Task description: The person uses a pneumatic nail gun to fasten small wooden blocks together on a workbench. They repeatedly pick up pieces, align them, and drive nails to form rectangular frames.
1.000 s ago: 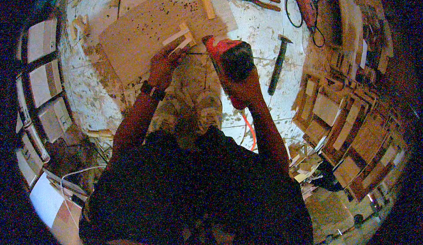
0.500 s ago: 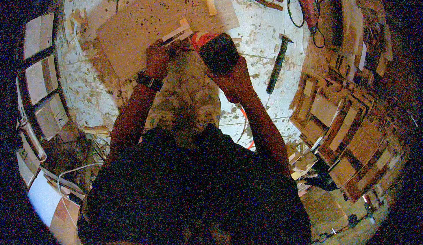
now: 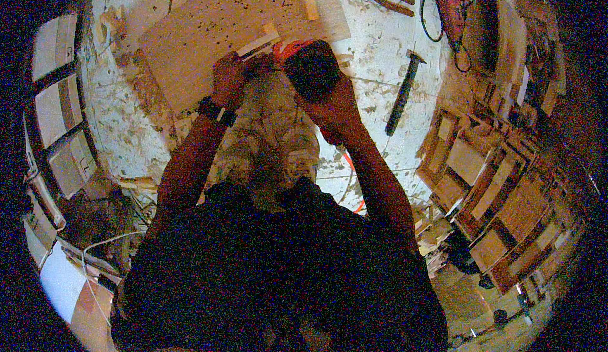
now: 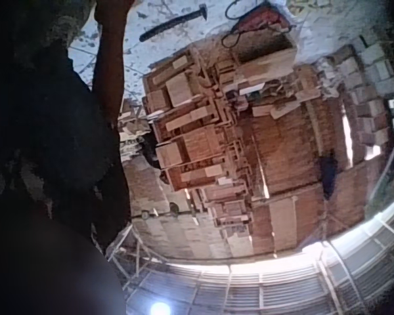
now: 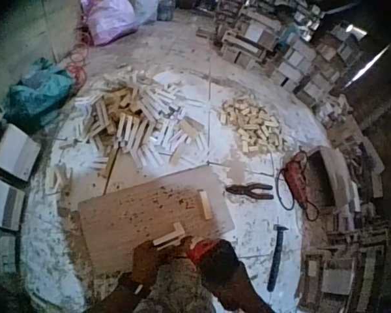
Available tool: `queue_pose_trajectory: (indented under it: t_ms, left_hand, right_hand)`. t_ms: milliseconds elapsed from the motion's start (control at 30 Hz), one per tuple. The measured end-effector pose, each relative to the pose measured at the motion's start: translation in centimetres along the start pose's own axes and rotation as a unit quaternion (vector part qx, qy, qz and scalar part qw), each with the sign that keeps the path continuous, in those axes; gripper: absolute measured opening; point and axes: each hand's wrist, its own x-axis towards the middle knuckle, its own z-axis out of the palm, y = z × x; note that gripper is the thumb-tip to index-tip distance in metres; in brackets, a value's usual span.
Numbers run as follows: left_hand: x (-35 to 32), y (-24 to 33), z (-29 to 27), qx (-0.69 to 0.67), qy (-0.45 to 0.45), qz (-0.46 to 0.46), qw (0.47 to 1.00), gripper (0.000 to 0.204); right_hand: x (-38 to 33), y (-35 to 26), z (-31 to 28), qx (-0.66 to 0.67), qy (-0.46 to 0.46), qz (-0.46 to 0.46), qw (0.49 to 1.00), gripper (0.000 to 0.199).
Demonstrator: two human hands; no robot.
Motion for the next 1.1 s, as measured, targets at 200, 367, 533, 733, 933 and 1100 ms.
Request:
queue_pose_trajectory:
  t_ms: [200,367,533,733,933,1100]
  left_hand:
    - [0.2,-1.6,0.3,-0.036,0.003,0.115,0.993,0.017]
    - [0.1,-0.7,0.2,0.02,0.019,0.003,1.0,0.018]
    - [-0.2,1.2,0.2,0.14,0.032,-0.008,0.99,0.019]
    - [-0.9,2.6,-0.1,0.174,0.025,0.006,0.984,0.023]
    - [0.1,1.0,-0.5,0.003,-0.03,-0.027,0.999,0.023]
    - [4.7,5.1,-2.8,0.231,0.008,0.176,0.957,0.03]
  right_hand:
    - [0.0,-0.1,0.1,0.029,-0.016,0.051,0.998,0.048]
    - [0.0,0.4,0.6,0.017,0.001,0.01,1.0,0.043]
    - [0.1,0.4,0.8,-0.004,-0.005,-0.011,1.0,0.048]
    - [-0.7,-0.3,0.1,-0.036,0.031,-0.004,0.999,0.035]
    - [-1.9,3.7,-3.9,-0.003,0.116,0.062,0.991,0.031]
    - [-2.8,8.0,-4.7,0.097,0.221,0.103,0.965,0.032]
